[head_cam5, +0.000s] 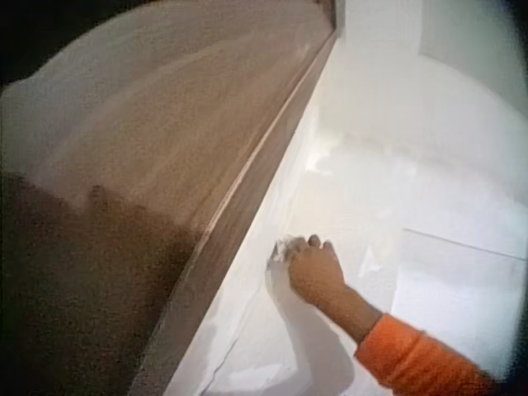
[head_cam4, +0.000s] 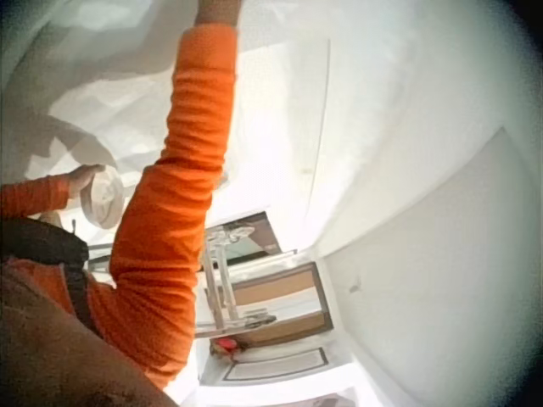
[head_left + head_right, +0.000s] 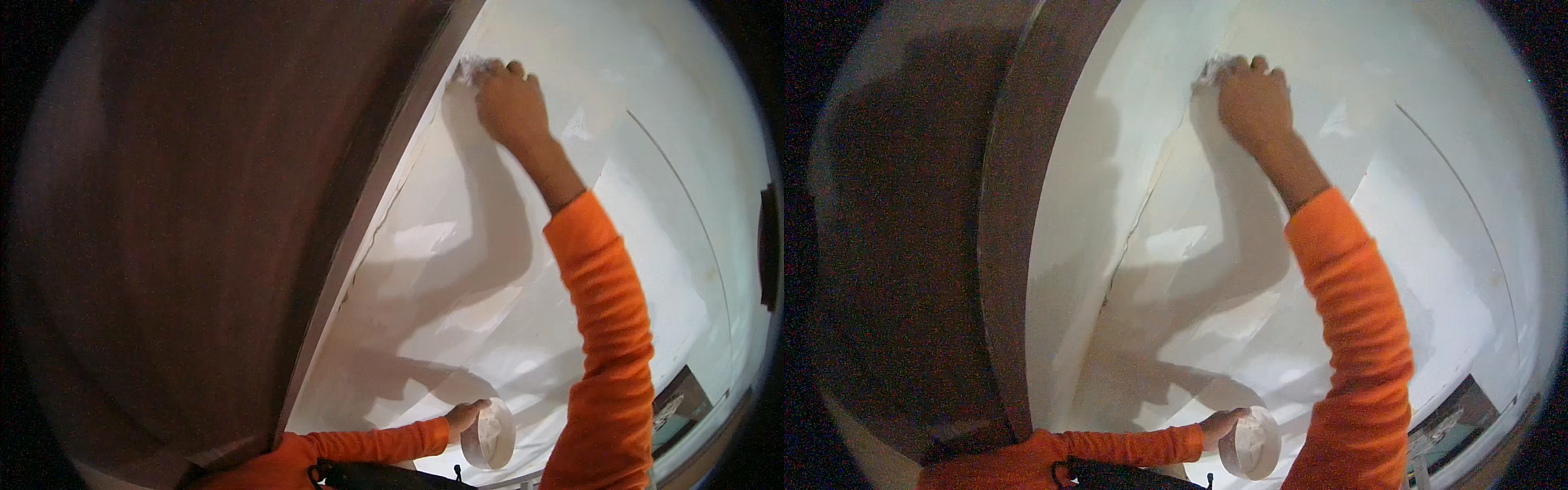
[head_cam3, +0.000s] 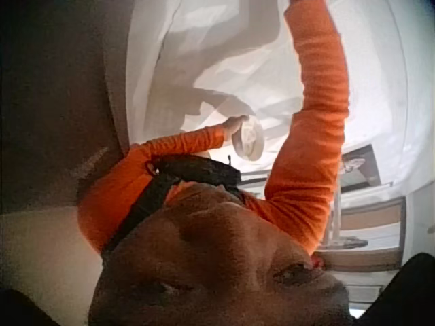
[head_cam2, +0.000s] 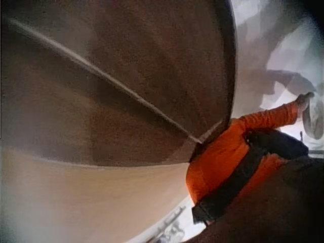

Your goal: The person applies drywall compound to a wall seam using a putty knife, repeatedly picking up compound from a container and smoothing it over the surface.

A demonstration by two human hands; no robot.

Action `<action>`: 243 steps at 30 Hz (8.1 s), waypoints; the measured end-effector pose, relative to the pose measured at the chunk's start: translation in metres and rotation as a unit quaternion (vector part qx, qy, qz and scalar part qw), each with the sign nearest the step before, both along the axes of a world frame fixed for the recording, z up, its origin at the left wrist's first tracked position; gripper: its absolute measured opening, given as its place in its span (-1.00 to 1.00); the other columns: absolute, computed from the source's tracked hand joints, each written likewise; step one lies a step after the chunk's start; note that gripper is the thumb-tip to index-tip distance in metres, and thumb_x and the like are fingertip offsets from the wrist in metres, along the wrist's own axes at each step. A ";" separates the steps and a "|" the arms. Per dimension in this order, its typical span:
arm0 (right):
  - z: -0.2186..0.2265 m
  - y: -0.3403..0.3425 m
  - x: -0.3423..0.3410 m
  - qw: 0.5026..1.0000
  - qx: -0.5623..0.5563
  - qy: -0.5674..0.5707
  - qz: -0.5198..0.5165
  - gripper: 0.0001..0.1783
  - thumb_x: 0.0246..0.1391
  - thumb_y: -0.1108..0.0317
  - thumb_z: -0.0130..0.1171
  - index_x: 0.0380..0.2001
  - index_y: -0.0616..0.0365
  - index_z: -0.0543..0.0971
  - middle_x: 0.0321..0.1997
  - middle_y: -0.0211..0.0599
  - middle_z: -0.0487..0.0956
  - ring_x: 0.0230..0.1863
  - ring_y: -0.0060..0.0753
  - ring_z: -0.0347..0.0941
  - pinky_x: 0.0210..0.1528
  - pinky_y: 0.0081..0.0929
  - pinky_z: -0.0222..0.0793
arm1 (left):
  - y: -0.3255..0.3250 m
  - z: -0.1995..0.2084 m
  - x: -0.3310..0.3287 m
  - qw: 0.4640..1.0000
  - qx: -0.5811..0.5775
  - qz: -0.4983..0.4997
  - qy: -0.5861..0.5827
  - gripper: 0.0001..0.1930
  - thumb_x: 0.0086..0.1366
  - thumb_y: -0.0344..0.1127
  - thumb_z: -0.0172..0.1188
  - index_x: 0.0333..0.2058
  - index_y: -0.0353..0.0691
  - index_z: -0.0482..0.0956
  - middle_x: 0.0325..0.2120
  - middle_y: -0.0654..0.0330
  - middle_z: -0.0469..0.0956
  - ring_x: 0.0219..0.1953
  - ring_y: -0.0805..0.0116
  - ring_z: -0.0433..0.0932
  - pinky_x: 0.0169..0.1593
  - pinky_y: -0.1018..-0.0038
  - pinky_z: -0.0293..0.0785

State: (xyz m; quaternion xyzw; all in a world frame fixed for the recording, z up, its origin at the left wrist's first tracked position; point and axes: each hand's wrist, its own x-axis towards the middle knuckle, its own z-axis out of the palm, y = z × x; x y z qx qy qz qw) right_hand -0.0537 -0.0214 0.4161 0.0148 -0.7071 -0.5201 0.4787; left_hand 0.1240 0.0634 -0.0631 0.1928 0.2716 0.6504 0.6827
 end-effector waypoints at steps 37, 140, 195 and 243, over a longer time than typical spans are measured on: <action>0.011 0.000 0.020 0.999 -0.030 0.023 0.032 -0.73 0.07 0.38 0.00 -0.16 0.09 0.56 -0.19 -0.22 0.54 -0.12 -0.14 0.47 -0.13 -0.11 0.43 | 0.009 -0.006 0.008 0.998 -0.002 0.011 0.063 -0.50 0.29 0.04 0.08 -0.07 -0.34 0.50 -0.18 0.05 0.59 -0.18 0.15 0.59 -0.01 0.23 0.47; -0.144 -0.002 0.094 0.907 -0.251 -0.184 0.282 -0.66 -0.03 0.44 0.08 -0.14 0.32 0.49 -0.16 0.03 0.52 -0.18 -0.10 0.46 -0.14 -0.27 0.42 | 0.013 -0.008 0.006 0.999 0.025 0.021 0.013 -0.56 0.33 -0.04 0.01 -0.01 -0.28 0.45 -0.14 0.03 0.59 -0.12 0.16 0.59 0.05 0.18 0.45; -0.174 -0.013 0.013 0.985 -0.094 -0.138 0.053 -0.73 0.00 0.39 0.07 -0.23 0.27 0.59 -0.06 0.08 0.50 -0.01 0.00 0.43 -0.06 -0.07 0.38 | -0.005 0.005 -0.004 0.998 0.047 0.012 -0.048 -0.59 0.34 -0.04 0.01 -0.03 -0.25 0.45 -0.15 0.07 0.57 -0.15 0.17 0.57 0.01 0.17 0.45; -0.219 0.027 0.118 0.760 -0.419 -0.416 0.273 -0.65 0.05 0.35 0.07 -0.06 0.16 0.52 -0.09 -0.15 0.55 -0.10 -0.15 0.46 0.01 -0.11 0.35 | 0.027 -0.024 0.008 0.996 -0.048 0.053 0.059 -0.51 0.27 0.07 0.06 -0.05 -0.25 0.46 -0.19 0.05 0.56 -0.18 0.15 0.55 -0.02 0.15 0.41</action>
